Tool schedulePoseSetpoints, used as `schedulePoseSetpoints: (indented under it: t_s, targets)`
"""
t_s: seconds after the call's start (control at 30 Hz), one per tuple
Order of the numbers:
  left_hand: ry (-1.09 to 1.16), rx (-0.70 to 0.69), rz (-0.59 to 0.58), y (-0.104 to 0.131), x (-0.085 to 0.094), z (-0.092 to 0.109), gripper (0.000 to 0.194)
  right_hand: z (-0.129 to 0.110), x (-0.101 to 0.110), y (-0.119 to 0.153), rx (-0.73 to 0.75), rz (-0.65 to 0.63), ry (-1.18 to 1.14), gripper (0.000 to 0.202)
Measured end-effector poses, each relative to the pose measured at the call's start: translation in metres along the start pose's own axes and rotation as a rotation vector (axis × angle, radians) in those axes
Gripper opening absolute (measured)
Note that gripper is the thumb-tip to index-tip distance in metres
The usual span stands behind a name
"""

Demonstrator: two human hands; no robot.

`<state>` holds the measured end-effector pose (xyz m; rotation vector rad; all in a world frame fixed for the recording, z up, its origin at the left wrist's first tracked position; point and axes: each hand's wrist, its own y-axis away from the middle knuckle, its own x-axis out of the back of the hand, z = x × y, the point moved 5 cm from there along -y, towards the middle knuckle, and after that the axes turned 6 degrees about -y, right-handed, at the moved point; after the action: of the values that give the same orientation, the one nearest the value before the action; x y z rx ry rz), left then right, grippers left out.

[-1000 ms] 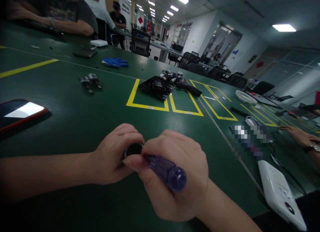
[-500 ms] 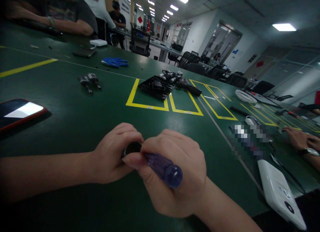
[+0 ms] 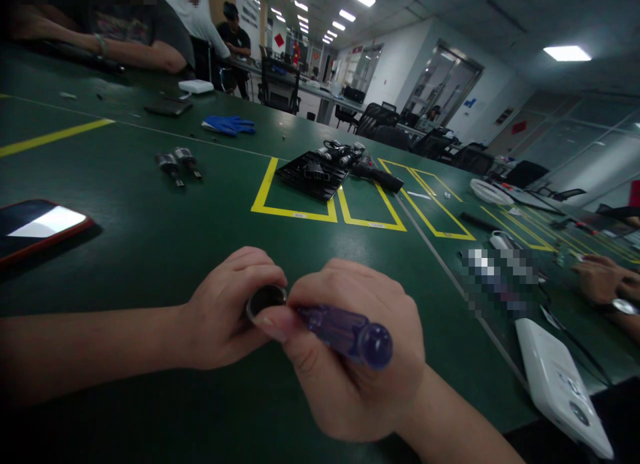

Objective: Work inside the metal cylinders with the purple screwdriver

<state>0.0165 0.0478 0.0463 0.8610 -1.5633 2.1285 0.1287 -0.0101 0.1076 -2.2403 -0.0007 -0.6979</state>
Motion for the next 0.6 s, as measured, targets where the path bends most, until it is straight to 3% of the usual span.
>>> schedulePoseSetpoints:
  t_s: [0.6]
  targets:
    - [-0.009, -0.034, 0.014, -0.0014, 0.0017, -0.0009, 0.021, -0.0046, -0.0026, -0.0053, -0.014, -0.082, -0.020, 0.010]
